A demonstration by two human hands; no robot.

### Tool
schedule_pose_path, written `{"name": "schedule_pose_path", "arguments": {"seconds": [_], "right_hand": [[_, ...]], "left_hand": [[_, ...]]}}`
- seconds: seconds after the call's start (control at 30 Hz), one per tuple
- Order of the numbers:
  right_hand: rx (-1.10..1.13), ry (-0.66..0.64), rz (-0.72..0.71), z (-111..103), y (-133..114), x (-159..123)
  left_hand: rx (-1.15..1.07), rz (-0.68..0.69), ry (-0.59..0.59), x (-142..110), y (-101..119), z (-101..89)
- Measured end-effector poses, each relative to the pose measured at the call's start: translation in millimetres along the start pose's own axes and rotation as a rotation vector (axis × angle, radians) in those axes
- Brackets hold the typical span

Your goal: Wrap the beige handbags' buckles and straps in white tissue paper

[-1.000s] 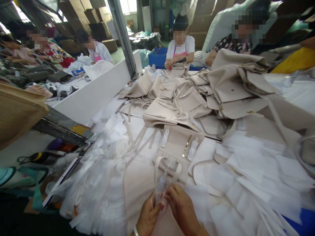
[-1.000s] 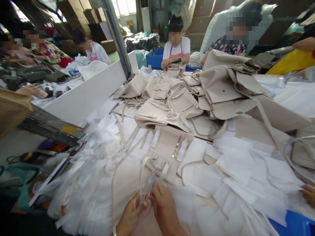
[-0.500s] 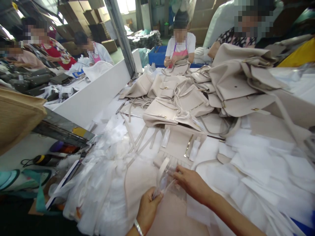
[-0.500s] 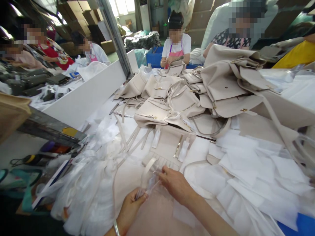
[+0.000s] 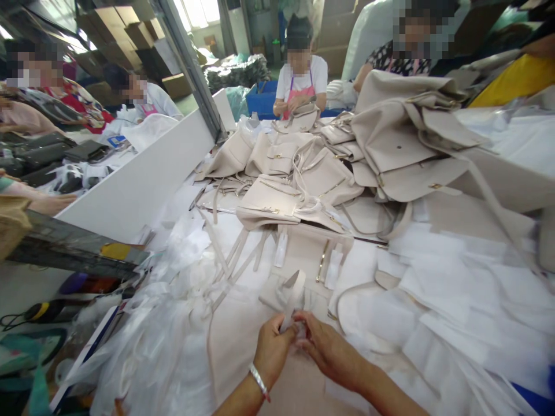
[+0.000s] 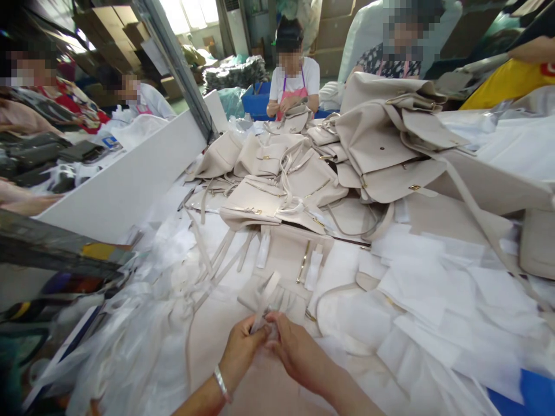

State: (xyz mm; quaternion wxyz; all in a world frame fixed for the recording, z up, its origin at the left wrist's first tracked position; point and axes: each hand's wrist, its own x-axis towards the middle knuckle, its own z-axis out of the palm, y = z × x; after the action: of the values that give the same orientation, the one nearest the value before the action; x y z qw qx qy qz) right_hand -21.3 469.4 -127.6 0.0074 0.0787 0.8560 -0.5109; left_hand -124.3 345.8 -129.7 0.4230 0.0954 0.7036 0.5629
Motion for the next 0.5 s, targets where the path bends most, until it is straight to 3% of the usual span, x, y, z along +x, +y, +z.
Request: {"name": "schedule_pose_path", "arguments": {"seconds": [0.13, 0.27, 0.37, 0.5], "right_hand": [[-0.046, 0.115, -0.050, 18.4, 13.6, -3.2], [-0.120, 0.336, 0.070, 21.9, 18.3, -4.1], [-0.106, 0.350, 0.150, 19.7, 17.0, -2.9], [-0.102, 0.342, 0.106, 16.2, 19.1, 1.4]], "left_hand": [[0.010, -0.018, 0.044, 5.1, -4.0, 3.8], [-0.006, -0.029, 0.072, 3.0, -7.2, 2.0], [-0.014, -0.038, 0.076, 0.1, -12.8, 2.3], [0.005, -0.054, 0.072, 5.0, -25.9, -1.7]]}}
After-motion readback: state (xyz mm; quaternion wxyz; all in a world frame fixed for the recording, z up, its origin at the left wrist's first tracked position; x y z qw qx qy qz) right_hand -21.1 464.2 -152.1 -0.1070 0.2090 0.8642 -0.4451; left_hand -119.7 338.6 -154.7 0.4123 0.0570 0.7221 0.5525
